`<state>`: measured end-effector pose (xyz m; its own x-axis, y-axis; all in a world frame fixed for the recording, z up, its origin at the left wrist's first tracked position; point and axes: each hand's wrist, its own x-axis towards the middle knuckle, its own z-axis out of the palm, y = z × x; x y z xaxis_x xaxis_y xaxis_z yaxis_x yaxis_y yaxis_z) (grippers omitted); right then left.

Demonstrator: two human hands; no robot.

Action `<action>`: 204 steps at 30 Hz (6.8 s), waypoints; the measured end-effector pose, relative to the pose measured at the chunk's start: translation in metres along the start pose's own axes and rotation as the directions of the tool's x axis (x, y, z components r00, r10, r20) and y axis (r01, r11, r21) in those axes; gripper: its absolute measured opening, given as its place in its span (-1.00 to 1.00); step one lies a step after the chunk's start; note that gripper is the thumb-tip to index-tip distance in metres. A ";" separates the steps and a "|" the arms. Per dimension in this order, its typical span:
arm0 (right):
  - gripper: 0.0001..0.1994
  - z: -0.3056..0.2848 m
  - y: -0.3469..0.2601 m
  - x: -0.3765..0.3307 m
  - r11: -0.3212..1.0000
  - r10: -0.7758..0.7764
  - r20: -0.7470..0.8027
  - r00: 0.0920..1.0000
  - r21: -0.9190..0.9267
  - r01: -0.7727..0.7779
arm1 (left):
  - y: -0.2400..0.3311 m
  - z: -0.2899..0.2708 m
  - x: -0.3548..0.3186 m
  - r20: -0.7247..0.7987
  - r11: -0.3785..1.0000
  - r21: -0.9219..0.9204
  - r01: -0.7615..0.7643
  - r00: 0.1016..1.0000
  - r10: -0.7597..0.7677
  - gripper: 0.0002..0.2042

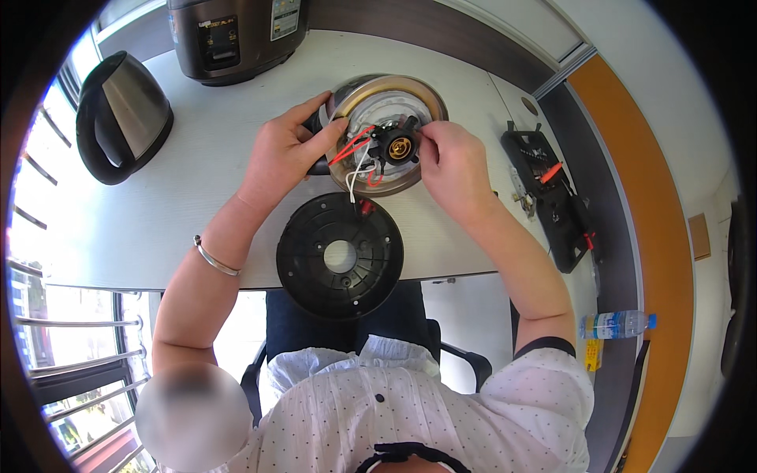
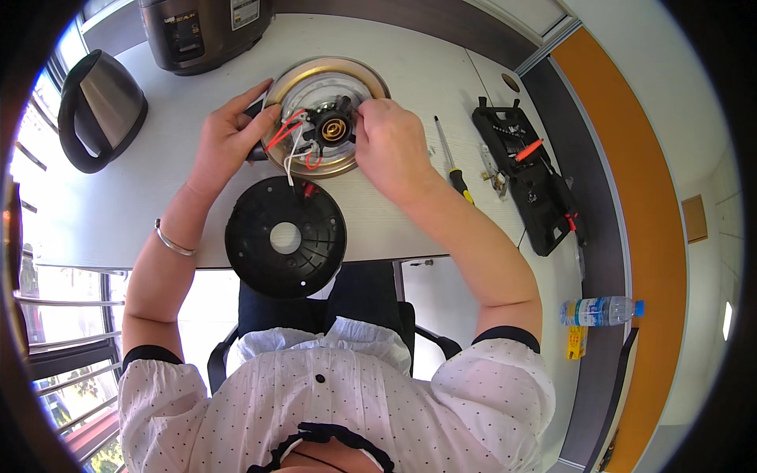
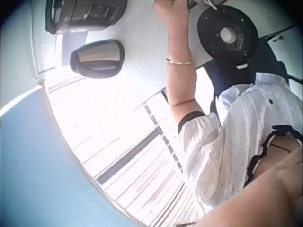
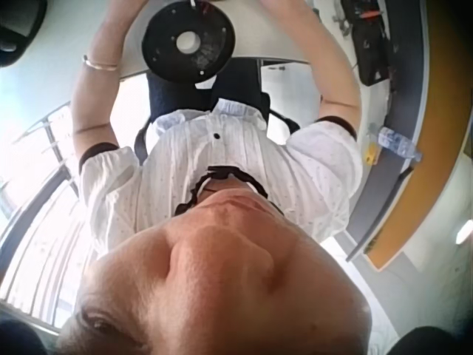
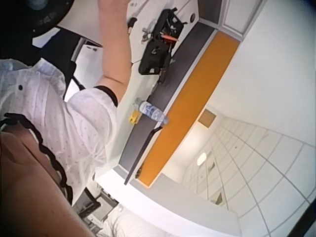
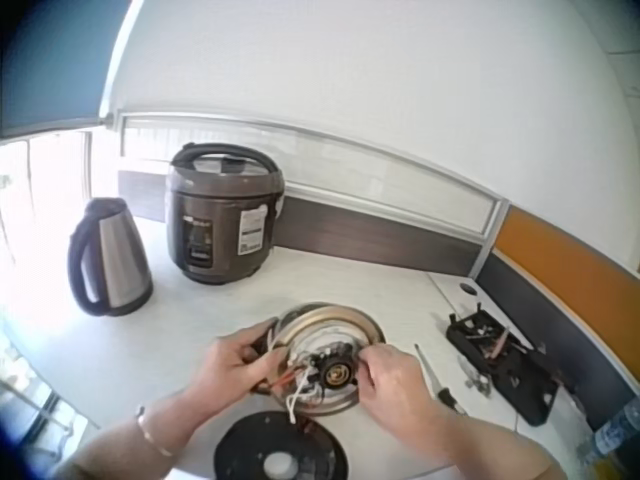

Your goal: The person uses a screwdriver to remove screws from the base of an electric kettle. They then separate the base cover from the kettle body, exposing the internal wiring and heating element.

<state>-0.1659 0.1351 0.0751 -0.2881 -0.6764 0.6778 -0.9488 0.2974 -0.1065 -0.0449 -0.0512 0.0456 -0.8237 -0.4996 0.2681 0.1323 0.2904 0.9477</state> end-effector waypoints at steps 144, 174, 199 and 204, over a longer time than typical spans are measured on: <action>-0.92 0.013 -0.004 -0.021 0.916 0.375 0.044 0.926 0.132 -0.378 | -0.015 0.012 -0.003 0.022 0.983 0.069 -0.170 0.985 0.169 -0.54; -0.91 -0.019 -0.002 -0.002 0.937 -0.061 0.416 0.907 -0.290 0.196 | -0.010 0.001 -0.005 0.006 0.953 0.195 -0.230 0.972 0.234 -0.51; -0.85 0.000 0.001 -0.021 0.996 -0.088 -0.108 0.990 -0.029 0.086 | -0.015 0.002 -0.001 -0.019 0.984 0.067 -0.164 0.986 0.166 -0.54; -0.83 0.000 0.003 -0.020 0.989 -0.146 -0.106 0.984 -0.047 0.142 | -0.013 0.003 -0.001 -0.024 0.988 0.054 -0.147 0.989 0.149 -0.54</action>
<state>-0.1629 0.1488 0.0613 -0.1309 -0.6377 0.7591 -0.9729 0.2297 0.0252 -0.0471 -0.0521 0.0319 -0.7813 -0.4706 0.4100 0.2223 0.4041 0.8873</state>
